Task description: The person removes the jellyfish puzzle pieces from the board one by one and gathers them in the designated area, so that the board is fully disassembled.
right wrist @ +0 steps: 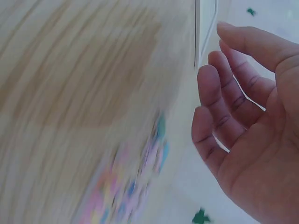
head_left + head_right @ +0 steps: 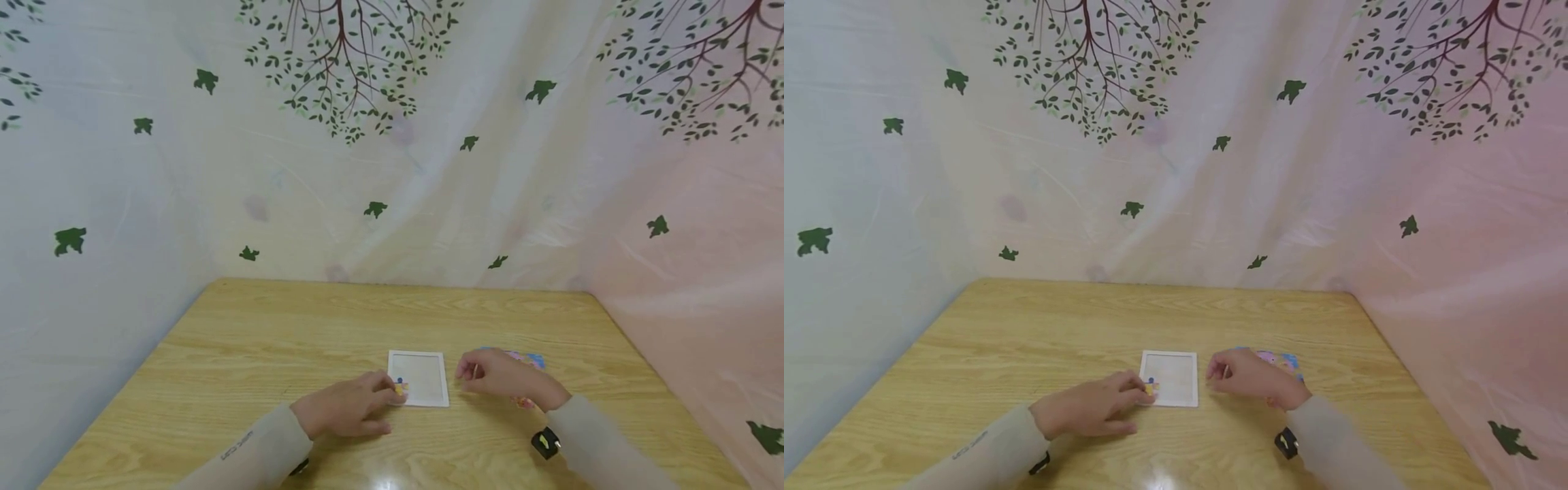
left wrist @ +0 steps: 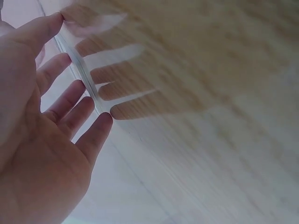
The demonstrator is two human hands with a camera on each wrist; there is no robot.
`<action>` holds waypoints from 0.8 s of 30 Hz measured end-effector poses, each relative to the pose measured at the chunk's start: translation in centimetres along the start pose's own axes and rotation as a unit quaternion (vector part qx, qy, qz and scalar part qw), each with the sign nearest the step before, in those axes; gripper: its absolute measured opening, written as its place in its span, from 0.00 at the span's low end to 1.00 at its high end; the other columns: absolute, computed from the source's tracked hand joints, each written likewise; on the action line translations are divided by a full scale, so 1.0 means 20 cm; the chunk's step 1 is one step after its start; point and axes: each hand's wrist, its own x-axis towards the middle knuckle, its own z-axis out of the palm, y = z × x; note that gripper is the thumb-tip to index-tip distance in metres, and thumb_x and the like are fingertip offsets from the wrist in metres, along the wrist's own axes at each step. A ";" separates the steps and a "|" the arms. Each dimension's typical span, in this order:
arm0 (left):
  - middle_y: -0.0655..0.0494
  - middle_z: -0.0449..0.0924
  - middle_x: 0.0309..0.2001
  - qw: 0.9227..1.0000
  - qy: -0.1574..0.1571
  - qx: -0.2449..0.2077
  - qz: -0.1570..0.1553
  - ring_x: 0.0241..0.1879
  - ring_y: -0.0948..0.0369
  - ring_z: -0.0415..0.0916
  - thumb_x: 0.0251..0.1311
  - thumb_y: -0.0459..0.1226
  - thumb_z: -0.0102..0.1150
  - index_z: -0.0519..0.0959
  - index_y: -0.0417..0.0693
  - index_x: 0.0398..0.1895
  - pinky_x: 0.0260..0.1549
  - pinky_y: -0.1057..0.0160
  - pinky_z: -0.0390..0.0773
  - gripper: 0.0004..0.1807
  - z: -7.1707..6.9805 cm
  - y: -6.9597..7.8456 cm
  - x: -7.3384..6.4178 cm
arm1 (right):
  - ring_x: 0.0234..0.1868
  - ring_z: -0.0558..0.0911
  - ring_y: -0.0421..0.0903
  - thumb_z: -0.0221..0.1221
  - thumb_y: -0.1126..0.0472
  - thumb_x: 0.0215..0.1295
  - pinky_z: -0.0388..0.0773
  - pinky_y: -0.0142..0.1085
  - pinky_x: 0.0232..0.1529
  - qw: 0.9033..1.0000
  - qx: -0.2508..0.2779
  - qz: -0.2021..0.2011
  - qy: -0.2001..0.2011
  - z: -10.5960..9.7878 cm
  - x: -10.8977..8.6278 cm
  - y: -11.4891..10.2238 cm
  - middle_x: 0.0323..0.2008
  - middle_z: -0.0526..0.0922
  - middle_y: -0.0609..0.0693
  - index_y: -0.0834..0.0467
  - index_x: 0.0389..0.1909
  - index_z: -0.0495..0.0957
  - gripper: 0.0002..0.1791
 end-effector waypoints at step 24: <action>0.53 0.71 0.63 0.999 -0.016 0.047 0.001 0.49 0.66 0.74 0.74 0.48 0.57 0.69 0.52 0.75 0.52 0.68 0.77 0.29 0.02 -0.01 -0.01 | 0.37 0.75 0.35 0.63 0.61 0.71 0.76 0.30 0.39 0.998 -0.039 -0.041 0.009 0.28 0.29 -0.20 0.38 0.81 0.45 0.64 0.54 0.84 0.16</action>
